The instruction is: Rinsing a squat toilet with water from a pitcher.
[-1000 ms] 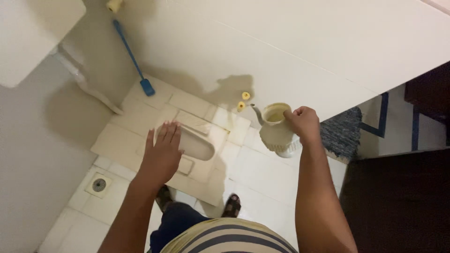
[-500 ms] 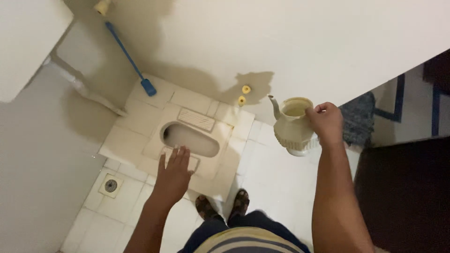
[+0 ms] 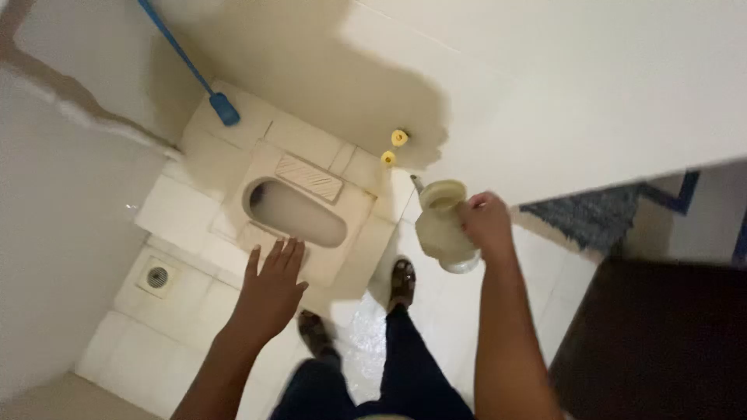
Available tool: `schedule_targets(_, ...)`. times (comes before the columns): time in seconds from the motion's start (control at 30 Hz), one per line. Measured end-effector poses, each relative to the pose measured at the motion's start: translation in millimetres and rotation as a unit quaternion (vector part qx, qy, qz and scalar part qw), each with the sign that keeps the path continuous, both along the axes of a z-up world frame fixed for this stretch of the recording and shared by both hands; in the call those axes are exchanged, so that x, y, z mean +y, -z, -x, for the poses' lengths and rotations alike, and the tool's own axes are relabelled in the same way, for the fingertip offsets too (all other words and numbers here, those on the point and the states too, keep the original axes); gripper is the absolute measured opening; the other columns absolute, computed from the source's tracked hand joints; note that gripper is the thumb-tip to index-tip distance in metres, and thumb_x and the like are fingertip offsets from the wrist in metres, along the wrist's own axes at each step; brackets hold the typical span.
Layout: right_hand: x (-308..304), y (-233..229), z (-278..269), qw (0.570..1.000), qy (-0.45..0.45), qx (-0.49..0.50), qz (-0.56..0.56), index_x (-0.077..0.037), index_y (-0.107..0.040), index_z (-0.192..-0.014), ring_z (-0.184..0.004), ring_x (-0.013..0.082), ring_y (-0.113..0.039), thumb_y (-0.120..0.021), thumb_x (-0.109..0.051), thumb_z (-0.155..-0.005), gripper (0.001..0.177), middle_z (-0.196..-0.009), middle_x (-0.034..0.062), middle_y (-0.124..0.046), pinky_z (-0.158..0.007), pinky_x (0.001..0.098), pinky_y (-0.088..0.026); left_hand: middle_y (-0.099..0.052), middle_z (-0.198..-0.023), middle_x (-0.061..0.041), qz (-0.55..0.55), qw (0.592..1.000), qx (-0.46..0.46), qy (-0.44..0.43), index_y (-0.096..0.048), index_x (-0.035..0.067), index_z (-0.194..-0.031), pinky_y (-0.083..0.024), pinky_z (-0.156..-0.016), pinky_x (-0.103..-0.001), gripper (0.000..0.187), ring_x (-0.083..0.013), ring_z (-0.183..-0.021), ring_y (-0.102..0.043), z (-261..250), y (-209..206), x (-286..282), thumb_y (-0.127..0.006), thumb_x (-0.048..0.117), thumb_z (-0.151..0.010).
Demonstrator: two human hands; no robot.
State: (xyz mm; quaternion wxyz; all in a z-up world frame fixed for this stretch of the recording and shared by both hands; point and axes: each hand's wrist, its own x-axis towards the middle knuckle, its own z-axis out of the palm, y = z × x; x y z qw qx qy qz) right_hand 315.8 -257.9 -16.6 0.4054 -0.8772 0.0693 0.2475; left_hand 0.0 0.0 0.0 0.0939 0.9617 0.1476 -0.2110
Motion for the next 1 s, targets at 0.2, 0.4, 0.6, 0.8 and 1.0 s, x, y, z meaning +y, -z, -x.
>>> schedule_targets(0.2, -3.4, 96.5, -53.4, 0.992, -0.071, 0.016, -0.103, 0.001, -0.059, -0.093, -0.062, 0.015, -0.056, -0.072, -0.014, -0.094, 0.02, -0.077, 0.0113, -0.063, -0.054, 0.0315, -0.047, -0.026, -0.166, -0.01, 0.049, 0.991, -0.046, -0.116, -0.026, 0.009, -0.156, -0.014, -0.122, -0.056, 0.075, -0.0254, -0.153, -0.022, -89.8, 36.1, -32.6, -0.057, 0.036, -0.094)
schedule_targets(0.4, 21.3, 133.7, -68.1, 0.993, -0.117, -0.028, -0.022, -0.006, -0.061, -0.105, -0.081, 0.0103, -0.067, -0.074, -0.016, -0.088, 0.024, -0.092, 0.0016, -0.07, -0.073, 0.0285, -0.054, -0.048, -0.157, -0.018, 0.116, 0.947, -0.216, -0.207, -0.046, 0.004, -0.149, -0.035, -0.117, -0.052, 0.061, -0.0345, -0.144, -0.046, -172.5, 186.9, -51.8, -0.062, 0.02, -0.093)
schedule_targets(0.6, 30.8, 126.8, -67.5, 0.977, -0.167, -0.129, -0.023, -0.001, -0.065, -0.104, -0.079, 0.013, -0.073, -0.075, -0.016, -0.09, 0.023, -0.09, 0.0078, -0.076, -0.074, 0.0294, -0.057, -0.049, -0.155, -0.019, 0.384, 0.779, -0.262, -0.42, -0.042, 0.003, -0.153, -0.039, -0.115, -0.042, 0.06, -0.0343, -0.141, -0.05, -249.6, 271.2, -59.7, -0.06, 0.019, -0.098)
schedule_targets(0.8, 56.9, 116.6, -64.7, 0.995, -0.101, 0.012, 0.006, -0.003, -0.063, -0.104, -0.071, 0.01, -0.068, -0.075, -0.02, -0.089, 0.026, -0.087, 0.0067, -0.073, -0.061, 0.0279, -0.055, -0.042, -0.158, -0.028, 0.384, 0.76, -0.4, -0.338, -0.027, 0.0, -0.161, -0.038, -0.118, -0.046, 0.073, -0.0389, -0.145, -0.044, -303.2, 355.3, -54.1, -0.065, 0.02, -0.102)
schedule_targets(1.0, 56.2, 111.3, -51.9, 0.987, -0.146, -0.066, -0.02, -0.001, -0.061, -0.101, -0.078, 0.0112, -0.068, -0.075, -0.017, -0.096, 0.022, -0.088, 0.0113, -0.074, -0.068, 0.0267, -0.056, -0.052, -0.144, -0.023, 0.386, 0.736, -0.478, -0.283, -0.043, 0.011, -0.156, -0.059, -0.092, -0.037, 0.051, -0.026, -0.116, -0.061, -324.1, 390.6, -51.2, -0.061, 0.017, -0.109)
